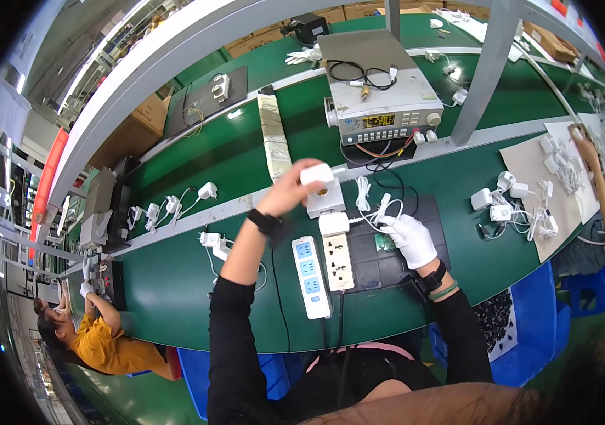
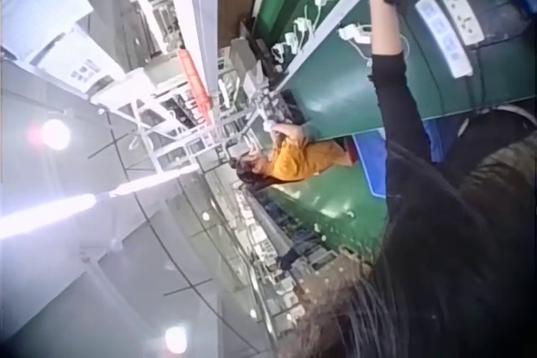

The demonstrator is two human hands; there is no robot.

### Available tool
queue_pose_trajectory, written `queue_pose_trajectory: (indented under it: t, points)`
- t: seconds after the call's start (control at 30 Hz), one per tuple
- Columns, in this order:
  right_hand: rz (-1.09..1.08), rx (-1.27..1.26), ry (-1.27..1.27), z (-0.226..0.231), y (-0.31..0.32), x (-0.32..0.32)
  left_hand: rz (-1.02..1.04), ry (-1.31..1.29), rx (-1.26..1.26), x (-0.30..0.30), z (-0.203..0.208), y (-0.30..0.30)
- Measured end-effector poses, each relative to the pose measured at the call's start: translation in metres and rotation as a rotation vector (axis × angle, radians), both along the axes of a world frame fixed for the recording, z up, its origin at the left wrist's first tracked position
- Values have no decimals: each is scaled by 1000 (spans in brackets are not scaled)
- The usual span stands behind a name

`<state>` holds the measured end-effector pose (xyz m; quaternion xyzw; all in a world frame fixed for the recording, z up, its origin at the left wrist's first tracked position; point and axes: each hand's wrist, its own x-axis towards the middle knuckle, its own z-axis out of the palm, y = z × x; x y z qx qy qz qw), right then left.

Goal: The person picks up a charger from the conveyor belt, plugs it into a power strip, and touches the cable connector to a circuit board. After the tester displays a result, the person unplugs the charger, places it back on the belt, and repeats the process.

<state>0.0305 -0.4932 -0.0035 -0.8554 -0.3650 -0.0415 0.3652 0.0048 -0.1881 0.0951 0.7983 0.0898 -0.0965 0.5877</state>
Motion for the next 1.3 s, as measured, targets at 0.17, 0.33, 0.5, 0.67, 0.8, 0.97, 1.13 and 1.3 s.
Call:
queue_pose_trajectory:
  t: [0.17, 0.33, 0.5, 0.67, 0.8, 0.97, 1.13, 1.3]
  points:
    - [28, 39, 50, -5, -3, 1, -241, -391, 456, -31, -31, -40]
    - [35, 136, 108, -7, -2, 2, -287, -432, 600, -34, -29, -45]
    - [-10, 110, 156, -10, 0, -1, -345, -397, 659, -37, -27, -47]
    - [-1, 177, 163, -16, 0, 2, -350, -348, 671, -34, -27, -51]
    - [-2, 164, 195, -13, -2, 0, -337, -397, 654, -35, -29, -51]
    - [-1, 113, 211, -11, -1, -2, -150, -529, 638, -41, -27, -49]
    - [13, 164, 141, -11, -3, 2, 121, -607, 156, -70, -22, -56]
    - [47, 267, 269, -5, 1, 2, 111, 17, -351, -110, -25, -78]
